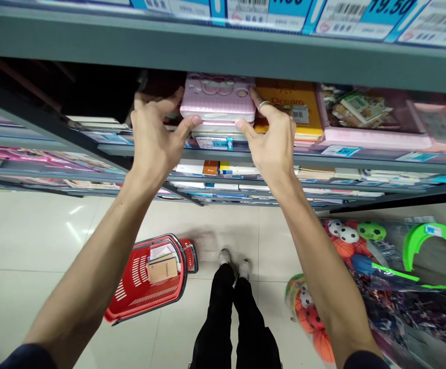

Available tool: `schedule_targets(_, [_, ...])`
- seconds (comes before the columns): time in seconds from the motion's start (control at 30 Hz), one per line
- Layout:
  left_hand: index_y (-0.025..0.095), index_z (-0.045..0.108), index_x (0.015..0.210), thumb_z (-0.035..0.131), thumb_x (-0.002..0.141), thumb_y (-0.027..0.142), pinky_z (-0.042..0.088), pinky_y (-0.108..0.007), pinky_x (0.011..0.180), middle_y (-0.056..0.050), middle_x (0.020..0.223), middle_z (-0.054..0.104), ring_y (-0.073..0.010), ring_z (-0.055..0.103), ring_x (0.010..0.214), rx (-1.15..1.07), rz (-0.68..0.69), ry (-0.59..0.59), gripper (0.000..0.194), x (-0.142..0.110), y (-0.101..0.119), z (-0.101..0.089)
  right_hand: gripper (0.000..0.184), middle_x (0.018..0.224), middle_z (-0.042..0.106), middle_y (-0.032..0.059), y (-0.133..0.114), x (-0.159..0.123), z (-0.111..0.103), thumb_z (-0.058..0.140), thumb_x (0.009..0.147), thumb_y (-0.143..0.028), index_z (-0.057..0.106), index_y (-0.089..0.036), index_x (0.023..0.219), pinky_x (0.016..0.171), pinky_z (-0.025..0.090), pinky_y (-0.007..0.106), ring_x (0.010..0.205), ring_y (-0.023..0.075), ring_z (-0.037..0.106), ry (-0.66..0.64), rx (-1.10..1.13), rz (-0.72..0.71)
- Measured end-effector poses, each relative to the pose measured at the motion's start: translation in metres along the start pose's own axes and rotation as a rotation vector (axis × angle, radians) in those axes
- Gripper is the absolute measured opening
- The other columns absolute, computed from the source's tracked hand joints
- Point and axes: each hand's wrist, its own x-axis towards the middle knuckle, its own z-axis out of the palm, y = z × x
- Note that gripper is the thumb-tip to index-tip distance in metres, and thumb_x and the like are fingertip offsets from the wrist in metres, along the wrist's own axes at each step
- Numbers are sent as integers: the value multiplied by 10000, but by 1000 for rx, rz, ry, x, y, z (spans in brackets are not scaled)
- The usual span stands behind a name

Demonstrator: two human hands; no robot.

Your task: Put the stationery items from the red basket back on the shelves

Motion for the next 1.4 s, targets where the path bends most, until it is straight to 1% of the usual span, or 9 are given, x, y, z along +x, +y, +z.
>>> schedule_targets(0.23, [207,680,1299,761,846,753,378,-623,1263,-137,1253,699,-355,527,1351,-3,32,4,714,6,-6,1,475,1316,745,141,2,6,-7,806,937,-461,722,-197,1323,1217,471,513,1344,325,631,-12,-89,-52])
schedule_targets(0.3, [185,684,1299,754,857,752,427,-620,1205,-154,1252,673,-353,545,1284,57,66,67,722,-4,1,-4,521,1286,730,162,-2,-3,-13,834,914,-477,710,-171,1317,1199,465,541,1306,333,636,18,-135,-58])
schedule_targets(0.37, [174,716,1243,686,954,695,476,-593,1137,-139,1175,653,-321,579,1190,99,65,172,596,-21,9,-6,458,1226,724,144,-7,-19,-16,800,947,-467,708,-187,1297,1140,504,514,1231,305,663,93,-146,-66])
schedule_targets(0.47, [191,765,1147,622,1058,553,551,-477,1013,-63,966,626,-232,639,979,33,6,204,399,-47,13,1,251,973,717,51,-8,-45,-6,676,1039,-382,725,-211,1216,932,582,387,957,202,708,102,-64,-52])
schedule_targets(0.6, [183,790,1141,755,1005,387,570,-381,876,-24,843,626,-191,650,838,-40,-21,161,247,-57,5,18,240,800,649,-12,9,-52,21,681,1025,-343,735,-158,1170,810,561,330,744,141,660,-8,-28,13])
schedule_targets(0.8, [201,752,997,810,953,293,554,-390,929,-23,833,667,-209,649,885,-1,-70,206,117,-46,0,27,338,806,658,-11,27,-38,43,628,1058,-472,711,-147,1109,877,566,352,807,152,683,16,-43,-31])
schedule_targets(1.0, [211,680,969,789,978,354,531,-436,996,-25,842,645,-228,635,944,5,-79,186,180,-46,-2,29,162,846,707,4,18,-38,49,652,1043,-333,696,-180,1017,819,571,351,690,137,645,37,-125,4])
schedule_targets(1.2, [220,674,945,792,972,248,533,-403,915,-16,852,650,-198,621,886,49,-70,216,124,-47,1,32,243,888,691,43,24,-40,54,589,1087,-405,693,-189,1124,913,567,373,866,193,700,-9,-81,3])
schedule_targets(1.4, [217,705,960,753,1007,379,501,-442,991,-46,887,643,-248,606,986,30,-120,169,176,-49,5,35,392,913,679,41,26,-42,59,534,1103,-501,691,-172,1246,932,580,369,937,189,706,-15,22,68])
